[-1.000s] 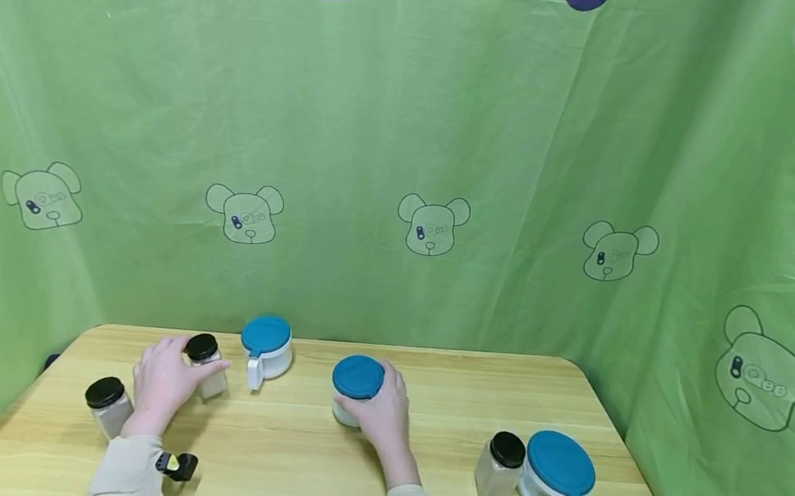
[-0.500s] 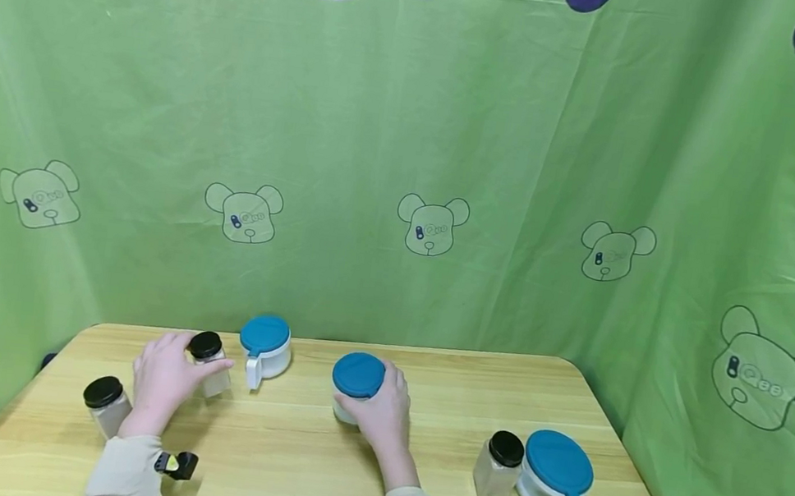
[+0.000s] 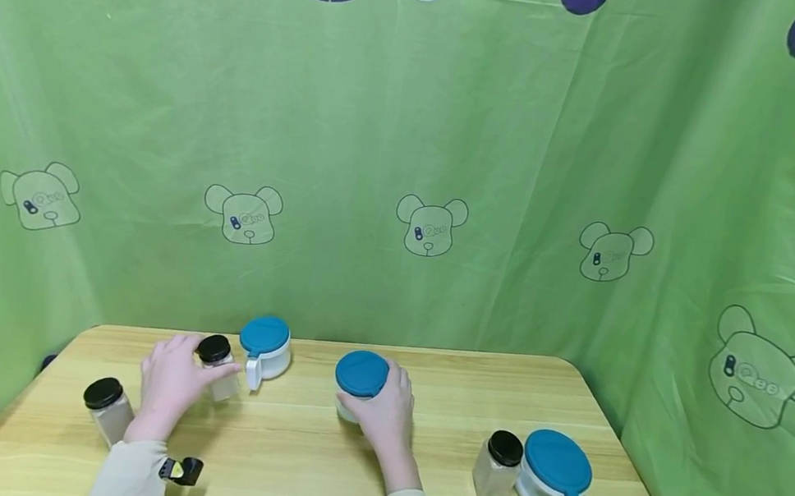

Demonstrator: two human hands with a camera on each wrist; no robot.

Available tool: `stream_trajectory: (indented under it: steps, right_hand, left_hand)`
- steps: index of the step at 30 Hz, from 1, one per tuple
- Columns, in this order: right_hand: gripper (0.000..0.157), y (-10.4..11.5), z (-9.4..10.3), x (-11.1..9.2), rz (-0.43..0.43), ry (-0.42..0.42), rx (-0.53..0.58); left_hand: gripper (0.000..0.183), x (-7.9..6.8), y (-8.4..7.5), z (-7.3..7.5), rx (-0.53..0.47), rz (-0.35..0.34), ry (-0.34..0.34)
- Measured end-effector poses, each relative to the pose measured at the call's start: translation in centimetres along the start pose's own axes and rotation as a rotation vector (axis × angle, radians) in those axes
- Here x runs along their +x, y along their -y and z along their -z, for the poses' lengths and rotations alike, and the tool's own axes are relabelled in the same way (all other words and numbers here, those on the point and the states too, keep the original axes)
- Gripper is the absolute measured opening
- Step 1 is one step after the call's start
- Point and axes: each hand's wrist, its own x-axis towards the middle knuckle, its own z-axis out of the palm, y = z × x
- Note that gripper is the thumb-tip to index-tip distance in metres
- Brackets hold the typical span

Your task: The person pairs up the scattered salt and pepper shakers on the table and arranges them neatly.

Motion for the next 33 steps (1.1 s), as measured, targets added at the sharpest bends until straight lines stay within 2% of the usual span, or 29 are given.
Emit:
stream_trajectory:
  steps: [17,27,33]
  right_hand:
    - [0.091,0.5,0.8,-0.2,-0.012,-0.053,-0.006]
    - [0.089,0.2,1.2,-0.6,-0.045,-0.111,-0.005]
    - [0.09,0.2,1.2,-0.8,-0.054,-0.125,-0.007]
  left_hand:
    - [0.08,-0.6,-2.1,-0.8,-0.023,-0.062,0.01]
    - [0.085,-1.1,-3.1,-1.7,-0.018,-0.087,0.022]
    - [0.081,-1.2,-3.8,-1.8,-0.02,-0.109,-0.002]
